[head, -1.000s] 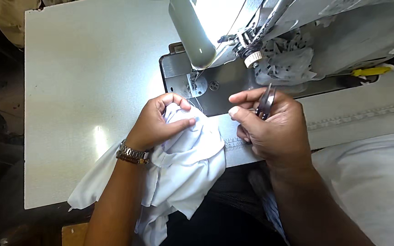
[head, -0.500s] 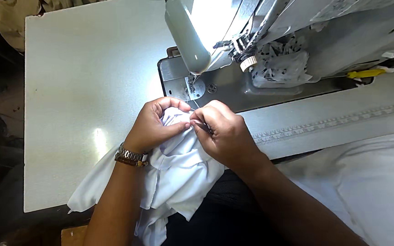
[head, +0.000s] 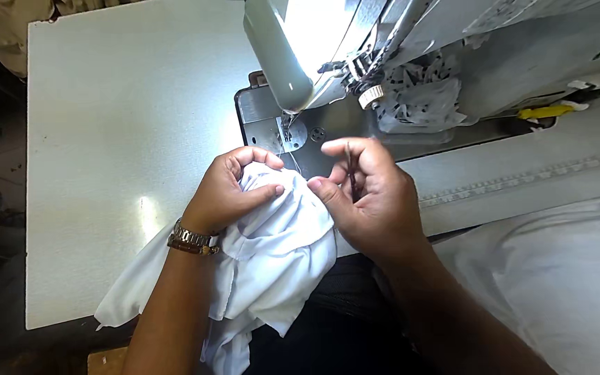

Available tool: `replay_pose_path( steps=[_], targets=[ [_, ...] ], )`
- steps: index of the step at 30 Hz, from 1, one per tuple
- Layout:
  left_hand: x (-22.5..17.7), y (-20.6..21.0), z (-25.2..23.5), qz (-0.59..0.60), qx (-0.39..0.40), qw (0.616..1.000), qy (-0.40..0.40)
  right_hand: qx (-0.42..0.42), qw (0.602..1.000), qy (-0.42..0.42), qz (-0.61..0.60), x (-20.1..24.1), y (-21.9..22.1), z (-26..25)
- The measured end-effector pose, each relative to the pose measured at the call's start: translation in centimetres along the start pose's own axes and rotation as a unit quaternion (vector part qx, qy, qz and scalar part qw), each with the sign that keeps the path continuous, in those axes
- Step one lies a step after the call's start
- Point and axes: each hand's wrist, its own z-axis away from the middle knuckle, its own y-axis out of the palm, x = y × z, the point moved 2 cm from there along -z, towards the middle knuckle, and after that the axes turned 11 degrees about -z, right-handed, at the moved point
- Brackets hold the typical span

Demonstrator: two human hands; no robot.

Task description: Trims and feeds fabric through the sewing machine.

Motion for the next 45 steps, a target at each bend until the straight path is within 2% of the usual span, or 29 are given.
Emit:
replay_pose_path(
  steps=[4,11,18,20,22,26,29,32,45],
  targets=[
    [-0.2,0.0,0.1,0.013,0.001,1.0,-0.003,0.006,0.996,-0.085,0.036,-0.2,1.3,0.8],
    [-0.1,-0.1,0.1,0.016,0.002,1.0,0.008,0.033,0.99,-0.11,0.084,-1.2,2.6,0.0],
    [0.0,0.2,0.0,0.003,0.007,1.0,0.021,0.123,0.973,-0.174,0.093,-0.9,2.1,-1.5],
    [0.0,0.2,0.0,-0.003,0.006,1.0,0.021,0.107,0.983,-0.135,0.056,-1.0,2.3,-1.7],
    [0.1,0.1,-0.1,-0.006,0.006,1.0,0.023,0.081,0.995,-0.055,-0.02,-1.1,2.2,-1.7],
    [0.0,0.1,0.0,-0.012,0.008,1.0,0.016,0.039,0.978,0.093,-0.182,-1.0,1.4,-1.6],
    [0.0,0.1,0.0,-0.001,0.004,1.0,0.003,0.035,0.975,0.134,-0.173,-0.7,0.7,-1.5],
    [-0.1,0.0,0.0,0.007,0.0,1.0,0.0,0.058,0.978,0.128,-0.155,-0.7,0.3,-0.9],
    [0.0,-0.2,0.0,0.024,0.014,0.999,0.015,0.071,0.997,-0.005,0.021,-1.3,0.6,2.2]
  ],
)
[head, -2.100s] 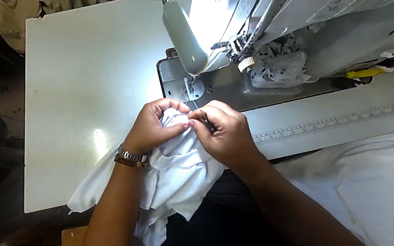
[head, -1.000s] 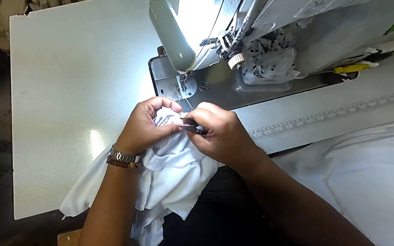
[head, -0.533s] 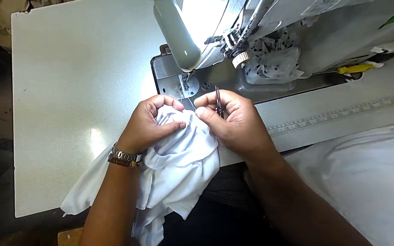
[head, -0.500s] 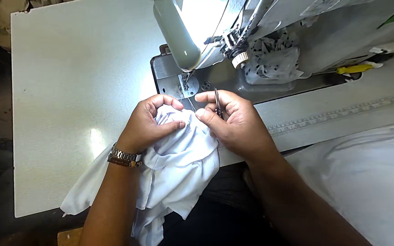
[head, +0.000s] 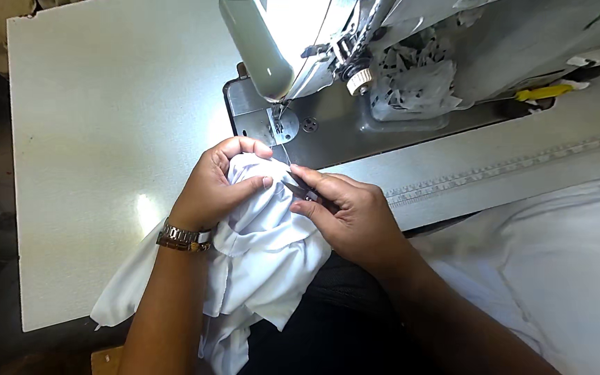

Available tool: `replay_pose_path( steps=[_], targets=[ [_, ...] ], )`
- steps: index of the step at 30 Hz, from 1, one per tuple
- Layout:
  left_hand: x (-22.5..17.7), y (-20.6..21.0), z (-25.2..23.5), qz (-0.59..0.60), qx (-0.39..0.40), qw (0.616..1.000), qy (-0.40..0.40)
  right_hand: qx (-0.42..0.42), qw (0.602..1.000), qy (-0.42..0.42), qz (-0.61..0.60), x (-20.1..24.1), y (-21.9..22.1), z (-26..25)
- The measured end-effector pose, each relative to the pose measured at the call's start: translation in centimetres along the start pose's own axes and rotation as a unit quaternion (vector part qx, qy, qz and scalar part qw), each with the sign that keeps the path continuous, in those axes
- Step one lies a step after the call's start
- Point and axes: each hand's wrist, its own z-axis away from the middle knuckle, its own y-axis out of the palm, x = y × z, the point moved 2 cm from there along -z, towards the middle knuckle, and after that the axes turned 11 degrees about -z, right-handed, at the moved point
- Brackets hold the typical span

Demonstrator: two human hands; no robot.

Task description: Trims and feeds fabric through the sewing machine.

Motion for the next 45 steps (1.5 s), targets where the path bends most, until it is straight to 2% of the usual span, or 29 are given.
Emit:
replay_pose_path(
  steps=[11,19,28,38,45],
  targets=[
    [-0.1,0.0,-0.1,-0.006,-0.003,1.0,-0.011,-0.031,0.999,-0.029,-0.001,-0.2,1.1,-0.5],
    [0.0,0.0,-0.1,-0.004,-0.01,1.0,-0.008,-0.063,0.998,0.025,-0.011,0.0,1.0,-0.6],
    [-0.1,0.1,-0.1,-0.009,-0.026,1.0,-0.004,-0.038,0.999,0.023,0.014,0.8,1.0,0.3],
    [0.1,0.0,-0.1,-0.009,-0.025,1.0,0.01,-0.046,0.999,0.018,0.018,0.6,1.3,0.2],
    [-0.2,0.0,-0.1,-0.017,-0.023,1.0,-0.011,-0.053,0.998,0.017,0.017,0.6,1.4,0.2]
  ],
)
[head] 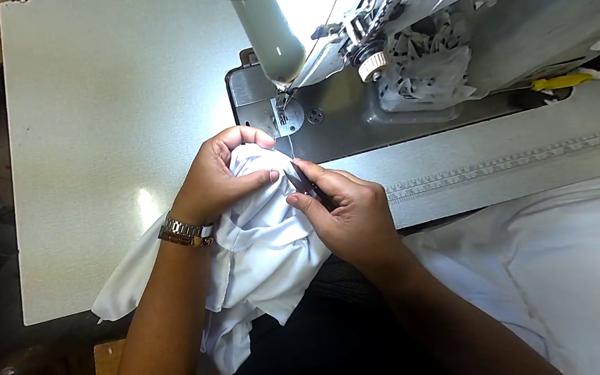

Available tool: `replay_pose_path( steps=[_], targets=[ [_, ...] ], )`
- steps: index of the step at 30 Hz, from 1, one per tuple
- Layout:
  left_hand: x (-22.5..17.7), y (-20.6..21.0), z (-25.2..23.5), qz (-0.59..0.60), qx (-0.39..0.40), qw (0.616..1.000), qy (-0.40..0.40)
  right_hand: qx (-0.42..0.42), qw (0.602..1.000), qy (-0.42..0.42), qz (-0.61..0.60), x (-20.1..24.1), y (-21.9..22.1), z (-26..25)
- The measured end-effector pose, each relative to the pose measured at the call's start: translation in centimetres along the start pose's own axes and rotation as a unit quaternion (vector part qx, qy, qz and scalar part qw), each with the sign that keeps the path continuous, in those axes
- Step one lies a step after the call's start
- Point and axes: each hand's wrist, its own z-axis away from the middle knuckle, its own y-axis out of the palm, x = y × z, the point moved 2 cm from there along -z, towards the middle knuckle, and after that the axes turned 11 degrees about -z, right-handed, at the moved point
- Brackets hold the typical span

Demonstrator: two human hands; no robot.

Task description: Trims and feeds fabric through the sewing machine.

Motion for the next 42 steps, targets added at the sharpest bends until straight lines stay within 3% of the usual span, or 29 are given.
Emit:
replay_pose_path(
  steps=[42],
  targets=[
    [0.2,0.14,0.02,-0.02,-0.008,0.999,0.027,-0.001,0.999,0.036,-0.006,0.05,0.22,0.0]
  ],
)
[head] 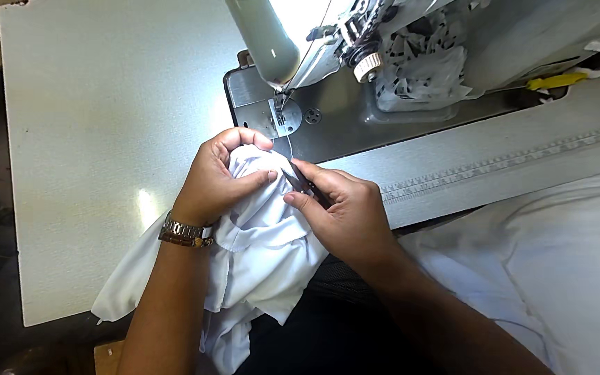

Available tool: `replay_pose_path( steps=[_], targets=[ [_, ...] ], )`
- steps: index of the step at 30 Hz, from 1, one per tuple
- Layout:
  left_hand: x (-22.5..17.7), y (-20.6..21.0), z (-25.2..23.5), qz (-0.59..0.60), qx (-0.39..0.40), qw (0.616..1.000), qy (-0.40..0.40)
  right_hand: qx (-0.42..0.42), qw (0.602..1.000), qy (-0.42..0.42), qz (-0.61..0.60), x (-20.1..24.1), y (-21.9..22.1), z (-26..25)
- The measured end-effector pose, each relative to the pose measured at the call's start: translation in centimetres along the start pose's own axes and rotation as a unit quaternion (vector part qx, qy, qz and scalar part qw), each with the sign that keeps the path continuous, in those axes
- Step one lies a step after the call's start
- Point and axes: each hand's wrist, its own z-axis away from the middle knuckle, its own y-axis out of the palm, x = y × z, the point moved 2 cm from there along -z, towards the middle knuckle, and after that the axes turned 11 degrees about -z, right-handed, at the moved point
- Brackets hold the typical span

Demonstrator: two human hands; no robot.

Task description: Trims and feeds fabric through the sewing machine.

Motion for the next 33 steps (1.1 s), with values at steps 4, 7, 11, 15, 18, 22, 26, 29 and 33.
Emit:
replay_pose_path(
  steps=[4,7,11,15,18,22,26,29,33],
  targets=[
    [0.0,0.0,0.0,0.0,0.005,1.0,0.007,-0.042,0.999,-0.016,0.001,-0.1,0.5,0.0],
    [0.1,0.1,0.0,0.003,0.006,1.0,0.012,-0.063,0.998,-0.008,-0.003,-0.1,0.0,-0.5],
    [0.1,0.1,-0.1,0.005,-0.003,1.0,-0.001,-0.042,0.999,0.005,-0.028,0.2,-0.6,-0.5],
    [0.2,0.0,-0.1,0.005,-0.006,1.0,-0.002,-0.015,1.0,-0.007,-0.02,0.2,-0.3,0.0],
    [0.1,0.0,-0.1,0.005,-0.007,1.0,-0.011,-0.007,1.0,-0.015,-0.018,0.0,-0.1,0.0],
    [0.0,0.0,0.0,0.002,-0.005,1.0,-0.014,-0.003,1.0,-0.013,-0.013,-0.1,-0.1,0.0],
    [-0.1,0.0,0.0,-0.001,-0.005,1.0,-0.011,0.001,1.0,-0.004,-0.01,-0.1,-0.1,0.0],
    [-0.1,0.0,0.0,-0.002,-0.005,1.0,-0.013,-0.001,1.0,-0.008,-0.008,-0.1,-0.1,0.0],
    [-0.3,0.0,0.0,-0.003,-0.001,1.0,-0.018,-0.007,1.0,-0.015,-0.006,-0.2,0.1,0.0]
  ],
)
